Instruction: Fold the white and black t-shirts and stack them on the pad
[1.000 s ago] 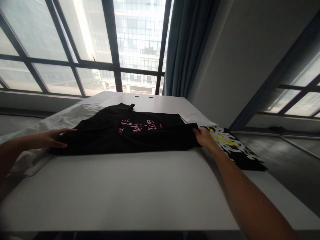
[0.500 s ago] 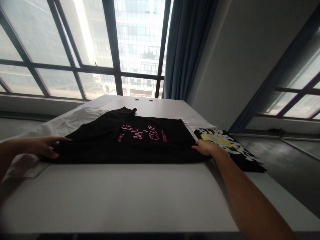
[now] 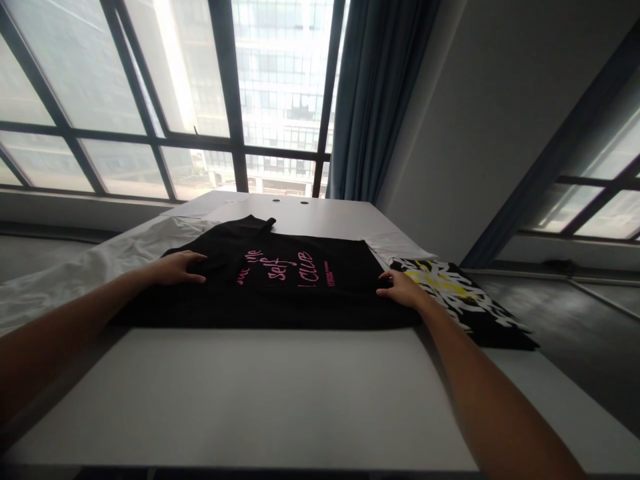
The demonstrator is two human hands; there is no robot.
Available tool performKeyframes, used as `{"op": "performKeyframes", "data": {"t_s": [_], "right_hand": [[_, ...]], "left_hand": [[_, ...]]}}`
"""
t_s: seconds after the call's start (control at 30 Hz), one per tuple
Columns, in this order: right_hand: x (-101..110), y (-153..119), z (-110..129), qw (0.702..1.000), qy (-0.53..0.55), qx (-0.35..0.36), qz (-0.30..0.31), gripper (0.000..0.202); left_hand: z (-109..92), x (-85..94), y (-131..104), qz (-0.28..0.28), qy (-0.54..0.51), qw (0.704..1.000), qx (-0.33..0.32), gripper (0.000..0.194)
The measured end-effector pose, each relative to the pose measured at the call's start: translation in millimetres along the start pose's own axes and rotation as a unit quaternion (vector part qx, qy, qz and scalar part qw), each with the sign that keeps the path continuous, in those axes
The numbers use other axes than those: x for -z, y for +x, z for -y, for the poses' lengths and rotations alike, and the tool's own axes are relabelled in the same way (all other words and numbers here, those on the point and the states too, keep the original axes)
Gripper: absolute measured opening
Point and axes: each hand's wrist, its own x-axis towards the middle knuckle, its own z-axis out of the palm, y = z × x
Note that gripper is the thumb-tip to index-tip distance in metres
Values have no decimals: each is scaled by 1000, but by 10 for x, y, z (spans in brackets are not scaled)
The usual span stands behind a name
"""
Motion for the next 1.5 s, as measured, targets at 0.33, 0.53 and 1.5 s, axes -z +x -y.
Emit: {"op": "performKeyframes", "data": {"t_s": [0.33,0.53,1.5], "right_hand": [[-41,17,39,998,-55,40,-3,43],[-54,2,82,996,-87,27,-6,45],[-811,-497,1076,958,-92,261,73,66]], "left_hand": [[249,66,167,-102,-42,980,165,51],[258,34,207,-115,11,978,176,52],[-952,-668,-428,47,12,977,-208,66]]}}
